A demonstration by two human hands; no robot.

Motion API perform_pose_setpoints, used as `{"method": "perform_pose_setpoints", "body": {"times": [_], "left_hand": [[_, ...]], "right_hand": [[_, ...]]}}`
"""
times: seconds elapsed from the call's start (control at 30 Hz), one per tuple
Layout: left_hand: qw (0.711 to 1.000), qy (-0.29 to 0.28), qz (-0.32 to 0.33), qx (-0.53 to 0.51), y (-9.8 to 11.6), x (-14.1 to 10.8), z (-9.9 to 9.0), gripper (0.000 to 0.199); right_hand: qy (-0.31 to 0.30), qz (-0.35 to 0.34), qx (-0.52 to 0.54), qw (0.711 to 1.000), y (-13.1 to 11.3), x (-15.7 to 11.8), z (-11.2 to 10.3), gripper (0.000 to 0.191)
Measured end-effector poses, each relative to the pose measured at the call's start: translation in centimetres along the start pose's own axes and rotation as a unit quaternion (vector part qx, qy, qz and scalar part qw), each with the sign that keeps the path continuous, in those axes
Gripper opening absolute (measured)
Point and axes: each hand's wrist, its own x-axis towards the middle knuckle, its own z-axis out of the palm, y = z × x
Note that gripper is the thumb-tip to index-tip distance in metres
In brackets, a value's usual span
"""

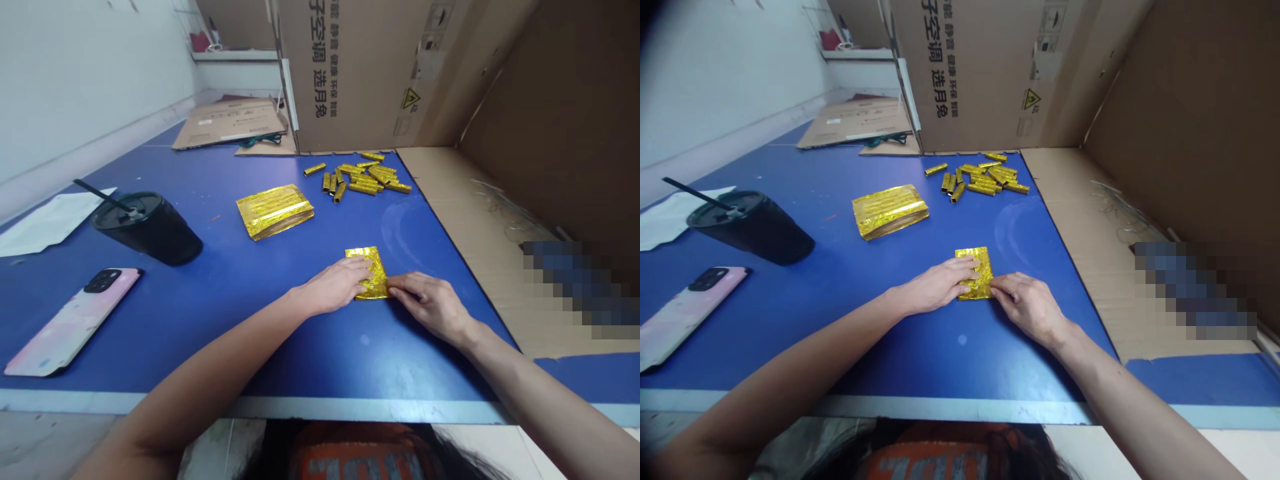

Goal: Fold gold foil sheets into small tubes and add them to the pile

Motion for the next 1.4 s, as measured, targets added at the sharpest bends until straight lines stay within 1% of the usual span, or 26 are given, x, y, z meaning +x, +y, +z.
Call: {"method": "perform_pose_setpoints", "body": {"times": [0.1, 0.2, 0.3, 0.37, 0.47, 0.6, 0.67, 0.73, 0.8, 0.87, 0.93, 0.97, 1.03, 1.13, 1.27, 1.4], "left_hand": [[1.000, 0.002, -0.001, 0.002, -0.2, 0.0, 0.2, 0.031], [1.000, 0.005, 0.001, 0.003, -0.2, 0.0, 0.3, 0.031], [1.000, 0.010, 0.004, 0.003, -0.1, 0.0, 0.3, 0.031], [1.000, 0.018, 0.002, 0.002, -0.1, 0.0, 0.3, 0.036], [1.000, 0.023, 0.016, 0.004, 0.0, 0.1, 0.2, 0.043], [0.999, 0.009, 0.029, 0.030, -0.1, 0.2, 0.2, 0.039], [0.999, 0.007, 0.030, 0.036, -0.1, 0.2, 0.3, 0.037], [0.999, 0.008, 0.031, 0.035, -0.2, 0.1, 0.4, 0.035], [0.999, 0.008, 0.028, 0.030, -0.2, 0.1, 0.4, 0.035], [1.000, 0.004, 0.023, 0.020, -0.3, 0.0, 0.4, 0.034], [1.000, 0.000, 0.019, 0.009, -0.3, 0.0, 0.2, 0.034], [1.000, 0.000, 0.018, 0.005, -0.3, 0.0, 0.2, 0.033], [1.000, 0.002, 0.019, 0.002, -0.3, 0.0, 0.0, 0.032], [1.000, 0.002, 0.025, 0.001, -0.4, 0.1, -0.1, 0.031], [1.000, 0.001, 0.028, -0.005, -0.4, 0.1, -0.1, 0.030], [1.000, 0.005, 0.026, -0.014, -0.5, 0.0, -0.1, 0.030]], "right_hand": [[0.026, 0.055, -0.078, 0.995, 0.1, 0.0, 0.2, 0.021], [0.009, 0.087, -0.137, 0.987, 0.2, 0.1, 0.4, 0.022], [-0.010, 0.076, -0.150, 0.986, 0.3, 0.1, 0.7, 0.020], [-0.011, 0.070, -0.155, 0.985, 0.3, 0.2, 0.9, 0.018], [-0.010, 0.072, -0.165, 0.984, 0.3, 0.2, 1.1, 0.018], [0.004, 0.064, -0.169, 0.984, 0.5, 0.1, 1.3, 0.018], [0.018, 0.055, -0.165, 0.985, 0.7, 0.1, 1.3, 0.019], [0.042, 0.030, -0.139, 0.989, 0.7, 0.0, 1.2, 0.019], [0.071, -0.019, -0.086, 0.994, 0.2, -0.1, 0.9, 0.019], [0.081, -0.081, -0.030, 0.993, -0.6, -0.2, 0.7, 0.018], [0.057, -0.130, -0.009, 0.990, -1.7, -0.2, 0.6, 0.020], [0.039, -0.142, -0.016, 0.989, -2.2, -0.3, 0.7, 0.021], [0.002, -0.135, -0.050, 0.990, -2.9, -0.3, 0.9, 0.026], [-0.042, -0.105, -0.104, 0.988, -3.4, -0.3, 1.3, 0.032], [-0.061, -0.099, -0.131, 0.985, -3.3, -0.3, 1.5, 0.035], [-0.070, -0.107, -0.134, 0.983, -3.3, -0.3, 1.6, 0.031]]}}
